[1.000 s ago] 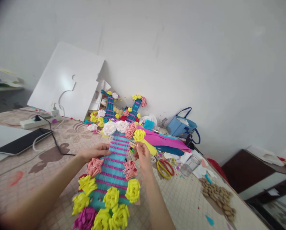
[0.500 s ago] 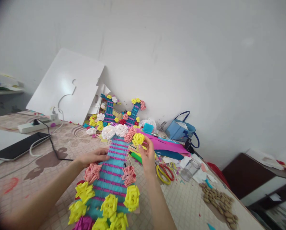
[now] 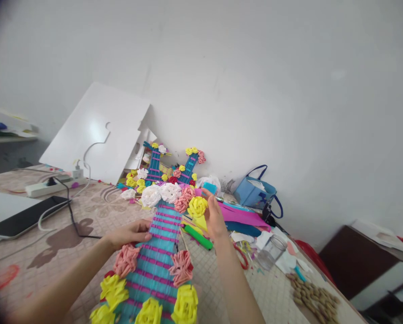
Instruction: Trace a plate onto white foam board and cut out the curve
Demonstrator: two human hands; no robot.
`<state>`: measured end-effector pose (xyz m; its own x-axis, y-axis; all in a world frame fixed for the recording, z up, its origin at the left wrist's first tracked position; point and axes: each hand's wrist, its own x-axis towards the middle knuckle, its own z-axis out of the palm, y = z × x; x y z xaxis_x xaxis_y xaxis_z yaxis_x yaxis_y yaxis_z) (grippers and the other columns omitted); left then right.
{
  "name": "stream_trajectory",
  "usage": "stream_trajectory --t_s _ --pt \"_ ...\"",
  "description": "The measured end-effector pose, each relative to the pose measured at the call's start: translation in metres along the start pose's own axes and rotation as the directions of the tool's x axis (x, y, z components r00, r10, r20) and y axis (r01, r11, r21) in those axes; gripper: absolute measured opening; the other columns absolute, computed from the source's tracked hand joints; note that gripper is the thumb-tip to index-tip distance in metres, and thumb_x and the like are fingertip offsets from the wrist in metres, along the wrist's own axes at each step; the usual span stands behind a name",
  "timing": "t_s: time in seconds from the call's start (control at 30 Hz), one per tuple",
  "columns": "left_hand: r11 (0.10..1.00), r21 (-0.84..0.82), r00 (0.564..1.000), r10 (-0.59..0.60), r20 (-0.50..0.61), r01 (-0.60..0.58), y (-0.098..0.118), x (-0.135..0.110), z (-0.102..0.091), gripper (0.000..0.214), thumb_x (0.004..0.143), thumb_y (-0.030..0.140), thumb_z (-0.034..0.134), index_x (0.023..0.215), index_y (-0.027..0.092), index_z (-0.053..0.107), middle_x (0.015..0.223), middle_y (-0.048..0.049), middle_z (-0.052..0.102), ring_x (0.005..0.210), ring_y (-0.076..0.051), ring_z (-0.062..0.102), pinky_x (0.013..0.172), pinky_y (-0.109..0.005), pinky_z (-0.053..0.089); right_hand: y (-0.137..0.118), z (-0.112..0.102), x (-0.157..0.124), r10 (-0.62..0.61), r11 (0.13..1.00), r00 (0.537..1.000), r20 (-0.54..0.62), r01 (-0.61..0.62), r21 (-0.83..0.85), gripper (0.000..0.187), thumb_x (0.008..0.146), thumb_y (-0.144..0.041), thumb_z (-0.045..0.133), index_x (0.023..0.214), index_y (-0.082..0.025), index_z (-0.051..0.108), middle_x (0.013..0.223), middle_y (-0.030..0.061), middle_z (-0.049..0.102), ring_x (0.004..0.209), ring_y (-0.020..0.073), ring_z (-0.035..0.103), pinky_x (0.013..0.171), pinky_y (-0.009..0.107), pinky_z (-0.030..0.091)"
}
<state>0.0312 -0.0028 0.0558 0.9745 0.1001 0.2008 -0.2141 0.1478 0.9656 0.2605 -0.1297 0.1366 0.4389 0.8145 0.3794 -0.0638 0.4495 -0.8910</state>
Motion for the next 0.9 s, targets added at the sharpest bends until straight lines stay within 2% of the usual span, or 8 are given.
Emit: stream_trajectory --t_s 0.23,0.47,0.7,0.8,0.9 --pt "0.999 0.014 0.999 0.032 0.029 -0.032 0.001 -0.002 0.000 0.030 0.080 0.036 0.071 0.099 0.014 0.070 0.085 -0.0036 0.070 0.079 -0.014 0.066 0.080 -0.026 0.051 -0.026 0.008 0.002 -0.123 0.980 0.990 0.068 0.132 -0.150 0.043 0.079 -0.061 0.057 0.102 -0.026 0.066 0.102 0.0056 0.070 0.096 0.0255 0.064 0.083 0.040 0.049" --pt "0.999 0.008 0.998 0.044 0.035 -0.044 0.003 -0.001 0.002 0.029 0.079 0.037 0.072 0.096 0.014 0.071 0.085 -0.0041 0.070 0.080 -0.015 0.066 0.081 -0.028 0.051 -0.023 -0.001 0.004 -0.229 0.949 0.971 0.065 0.237 -0.208 0.031 0.079 -0.052 0.062 0.083 -0.023 0.073 0.106 0.0050 0.068 0.107 0.0256 0.058 0.089 0.038 0.046" --pt "0.998 0.004 0.998 0.056 0.042 -0.056 0.003 -0.002 0.002 0.029 0.079 0.037 0.072 0.096 0.013 0.071 0.084 -0.0040 0.070 0.079 -0.014 0.066 0.081 -0.028 0.050 -0.015 -0.005 0.006 -0.097 0.982 0.993 -0.070 0.084 -0.167 0.040 0.080 -0.058 0.058 0.091 -0.021 0.072 0.094 0.0063 0.072 0.088 0.0228 0.065 0.077 0.036 0.049" --pt "0.998 0.007 0.997 0.061 0.040 -0.061 0.004 -0.002 0.003 0.030 0.079 0.037 0.072 0.097 0.013 0.071 0.085 -0.0041 0.070 0.079 -0.014 0.065 0.081 -0.027 0.050 -0.002 -0.011 0.004 -0.074 0.993 0.991 -0.107 0.063 -0.096 0.045 0.080 -0.063 0.054 0.095 -0.023 0.069 0.097 0.0059 0.071 0.088 0.0224 0.065 0.073 0.035 0.050" --pt "0.998 0.009 0.997 0.065 0.041 -0.066 0.005 -0.002 0.003 0.032 0.079 0.038 0.072 0.098 0.013 0.070 0.085 -0.0040 0.069 0.079 -0.014 0.065 0.080 -0.026 0.050 0.018 -0.018 -0.003 0.014 0.998 0.992 -0.125 -0.022 -0.056 0.047 0.078 -0.066 0.054 0.095 -0.024 0.068 0.098 0.0064 0.072 0.087 0.0239 0.066 0.068 0.036 0.052"
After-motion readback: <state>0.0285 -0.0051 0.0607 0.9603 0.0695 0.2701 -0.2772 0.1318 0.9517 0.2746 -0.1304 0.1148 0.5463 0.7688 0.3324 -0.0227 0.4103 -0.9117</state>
